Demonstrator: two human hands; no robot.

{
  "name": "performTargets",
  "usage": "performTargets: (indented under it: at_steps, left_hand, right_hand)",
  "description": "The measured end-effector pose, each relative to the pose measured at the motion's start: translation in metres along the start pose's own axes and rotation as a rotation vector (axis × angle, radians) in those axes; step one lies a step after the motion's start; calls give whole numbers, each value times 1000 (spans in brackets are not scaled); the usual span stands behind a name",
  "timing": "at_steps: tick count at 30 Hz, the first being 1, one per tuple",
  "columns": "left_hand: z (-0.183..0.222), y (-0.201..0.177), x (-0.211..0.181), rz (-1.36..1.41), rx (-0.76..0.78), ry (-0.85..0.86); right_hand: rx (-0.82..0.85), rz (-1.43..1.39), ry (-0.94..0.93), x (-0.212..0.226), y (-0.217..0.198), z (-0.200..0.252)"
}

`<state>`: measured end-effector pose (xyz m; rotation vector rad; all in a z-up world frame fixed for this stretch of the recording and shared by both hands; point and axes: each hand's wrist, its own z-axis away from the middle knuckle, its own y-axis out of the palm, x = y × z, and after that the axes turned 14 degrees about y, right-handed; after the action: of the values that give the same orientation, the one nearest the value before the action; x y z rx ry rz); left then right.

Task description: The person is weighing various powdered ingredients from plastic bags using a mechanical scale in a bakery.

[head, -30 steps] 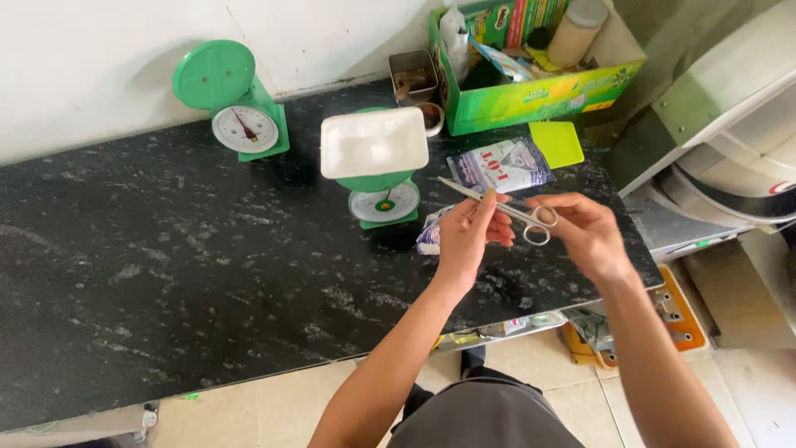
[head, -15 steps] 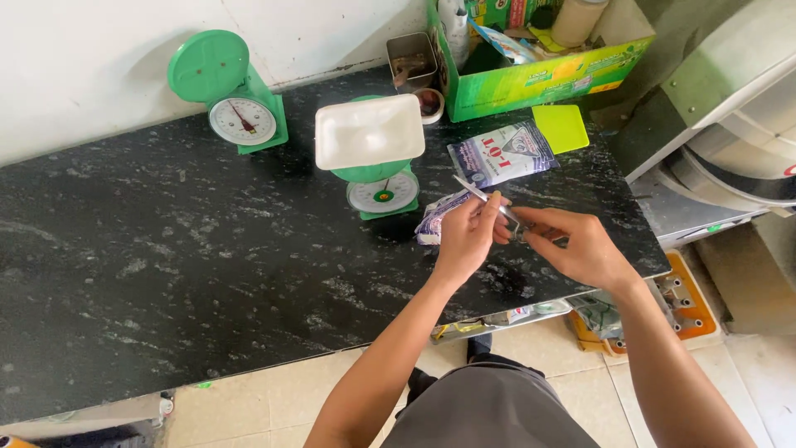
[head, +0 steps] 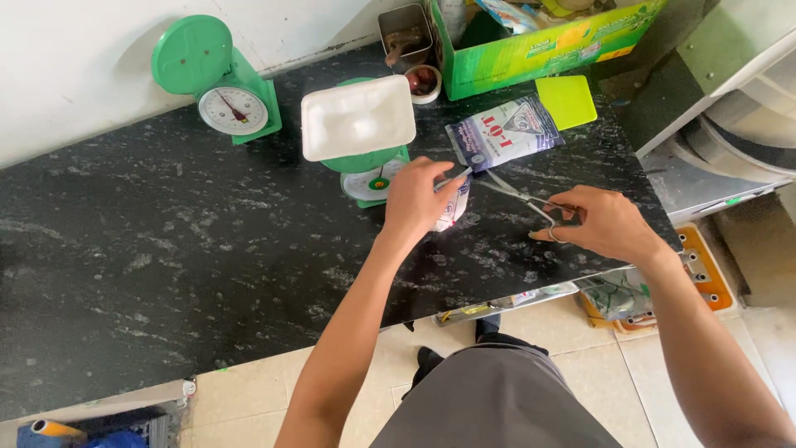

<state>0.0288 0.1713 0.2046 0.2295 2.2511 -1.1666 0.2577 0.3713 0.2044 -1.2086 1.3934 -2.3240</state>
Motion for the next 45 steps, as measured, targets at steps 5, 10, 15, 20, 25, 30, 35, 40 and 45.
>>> performTargets:
  at_steps: [5, 10, 15, 20, 25, 30, 35, 40, 45]
  left_hand:
    - [-21, 18, 7, -105, 123, 145]
    - [-40, 19, 8, -23, 460, 330]
    - [-61, 11, 2, -12, 582, 397]
    - [-75, 14, 1, -2, 676, 388]
    - [-79, 17, 2, 28, 661, 427]
    - [-85, 16, 3, 31, 674, 425]
    - [-89, 18, 3, 42, 699, 421]
    - [-90, 19, 5, 63, 685, 442]
    - [-90, 20, 7, 85, 665, 468]
  right_hand:
    - [54, 201, 2, 1, -11, -6]
    - [52, 268, -79, -5, -19, -8]
    - [70, 278, -114, 0, -22, -9]
    - [53, 257, -181, 4, -20, -18]
    - [40, 310, -214, 12, -22, -21]
    - [26, 318, -229, 8, -21, -24]
    - [-4, 349, -279, 11, -22, -24]
    - [-3, 340, -289, 13, -23, -24]
    - [-13, 331, -300, 14, -24, -24]
